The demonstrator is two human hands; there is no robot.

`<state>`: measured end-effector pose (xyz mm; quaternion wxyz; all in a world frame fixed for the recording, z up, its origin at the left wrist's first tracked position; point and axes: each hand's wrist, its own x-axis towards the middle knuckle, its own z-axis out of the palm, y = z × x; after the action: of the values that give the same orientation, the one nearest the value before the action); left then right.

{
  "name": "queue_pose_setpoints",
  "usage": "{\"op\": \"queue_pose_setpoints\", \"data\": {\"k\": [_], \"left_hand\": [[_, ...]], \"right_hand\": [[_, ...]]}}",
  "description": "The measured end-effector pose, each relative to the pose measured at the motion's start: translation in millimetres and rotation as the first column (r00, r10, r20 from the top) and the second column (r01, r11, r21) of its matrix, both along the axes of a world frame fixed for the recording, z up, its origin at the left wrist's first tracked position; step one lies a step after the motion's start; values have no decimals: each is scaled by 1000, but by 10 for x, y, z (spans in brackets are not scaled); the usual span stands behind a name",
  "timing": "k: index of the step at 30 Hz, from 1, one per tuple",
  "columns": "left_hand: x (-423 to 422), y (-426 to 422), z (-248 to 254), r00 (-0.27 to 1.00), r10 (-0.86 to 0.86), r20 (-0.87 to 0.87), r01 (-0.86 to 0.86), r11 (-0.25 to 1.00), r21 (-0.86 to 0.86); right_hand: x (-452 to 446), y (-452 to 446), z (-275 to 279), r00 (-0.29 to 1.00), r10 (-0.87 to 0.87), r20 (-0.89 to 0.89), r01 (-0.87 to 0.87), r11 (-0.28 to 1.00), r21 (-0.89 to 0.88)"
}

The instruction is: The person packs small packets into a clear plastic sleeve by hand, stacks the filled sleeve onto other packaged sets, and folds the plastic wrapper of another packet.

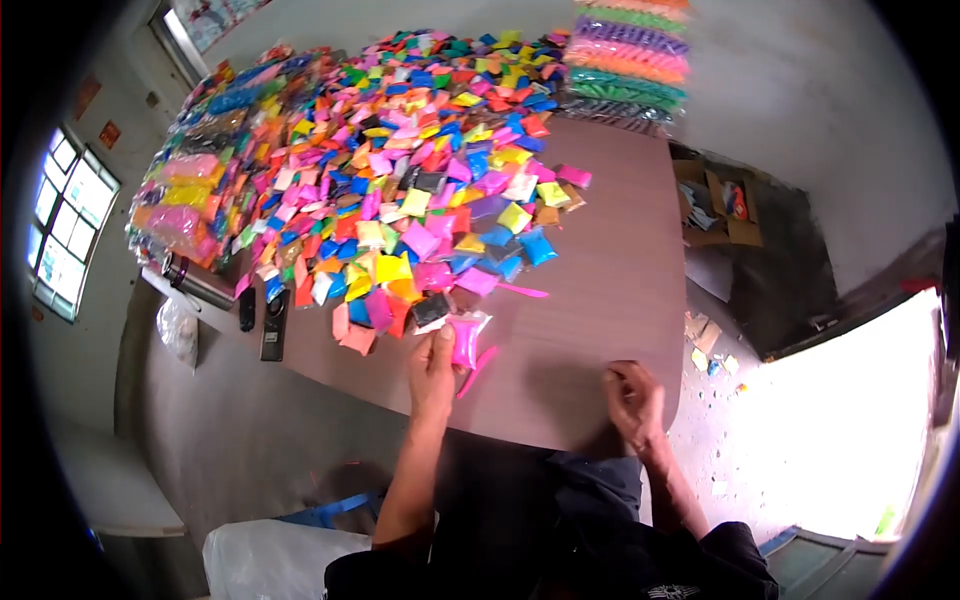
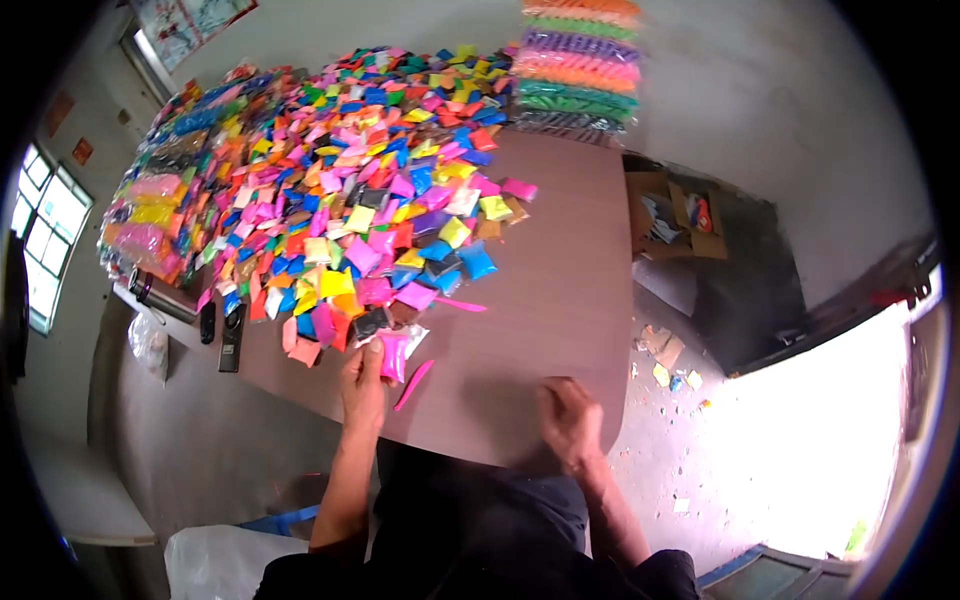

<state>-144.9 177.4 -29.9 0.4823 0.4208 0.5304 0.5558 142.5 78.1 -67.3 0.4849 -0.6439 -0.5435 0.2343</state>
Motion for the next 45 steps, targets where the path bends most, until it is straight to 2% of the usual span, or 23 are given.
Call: {"op": "queue_pose_setpoints", "data": {"k": [1, 3, 4, 6, 10, 12, 14, 15, 16, 17, 19, 20, 23, 25, 28, 31, 32, 36, 38, 41, 43, 45], "left_hand": [[99, -74, -11, 997, -44, 56, 48, 997, -64], [234, -114, -134, 984, -135, 116, 140, 989, -38], [296, -122, -152, 972, -158, 173, 166, 986, -33], [376, -163, -170, 945, -190, 268, 206, 978, -32], [386, -283, -217, 923, -221, 314, 250, 967, -56], [362, -332, -298, 960, -241, 143, 260, 957, -126], [397, -456, -293, 943, -289, -166, 281, 957, -73], [401, -501, -283, 889, -308, -338, 305, 950, -61], [428, -560, -235, 867, -297, -400, 325, 946, 2], [435, -596, -235, 869, -349, -352, 368, 930, -14], [474, -676, -127, 843, -356, -404, 379, 925, -23], [484, -699, -127, 841, -354, -409, 382, 924, -16], [545, -749, -175, 832, -342, -438, 374, 927, -13], [644, -754, -291, 944, -298, -143, 311, 948, 75], [624, -714, -413, 936, -336, -99, 340, 940, 18], [651, -667, -461, 945, -323, -44, 325, 945, 44], [660, -645, -469, 946, -319, -55, 321, 946, 41], [722, -643, -434, 939, -317, -136, 328, 942, 67], [776, -667, -387, 914, -296, -275, 327, 942, 71], [880, -699, -262, 928, -308, -210, 322, 946, 35], [934, -682, -308, 926, -335, -176, 349, 935, 56], [979, -673, -324, 916, -387, -106, 395, 917, 61]], "right_hand": [[-146, -8, 120, 996, 46, -77, -51, 997, -64], [-363, 28, 304, 965, 154, -210, -172, 983, -70], [-431, 63, 299, 968, 138, -210, -156, 985, -75], [-524, 135, 230, 949, 232, -215, -246, 969, -38], [-632, 141, 174, 938, 267, -223, -275, 961, -5], [-681, 148, 154, 909, 297, -292, -300, 953, 38], [-714, 144, 77, 874, 326, -360, -320, 944, 79], [-712, 147, 6, 848, 285, -448, -311, 950, 15], [-707, 149, -56, 816, 234, -528, -305, 951, -50], [-700, 141, -115, 814, 237, -531, -304, 952, -42], [-688, 134, -83, 710, 233, -665, -290, 957, 25], [-680, 109, -55, 694, 254, -674, -297, 953, 54], [-618, 63, -194, 746, 266, -611, -314, 949, 29], [-615, 57, -257, 747, 270, -608, -297, 953, 58], [-641, 61, -329, 758, 269, -595, -256, 961, 108], [-665, 52, -195, 740, 250, -624, -226, 967, 119], [-659, 47, -145, 709, 235, -665, -227, 969, 101], [-611, 53, -183, 747, 230, -623, -259, 965, 45], [-600, 54, -186, 758, 196, -622, -211, 976, 51], [-638, 65, -182, 703, 128, -700, -117, 991, 64], [-621, 100, -247, 713, 95, -695, -90, 995, 43], [-573, 173, -254, 743, 82, -664, -14, 994, 107]]}}
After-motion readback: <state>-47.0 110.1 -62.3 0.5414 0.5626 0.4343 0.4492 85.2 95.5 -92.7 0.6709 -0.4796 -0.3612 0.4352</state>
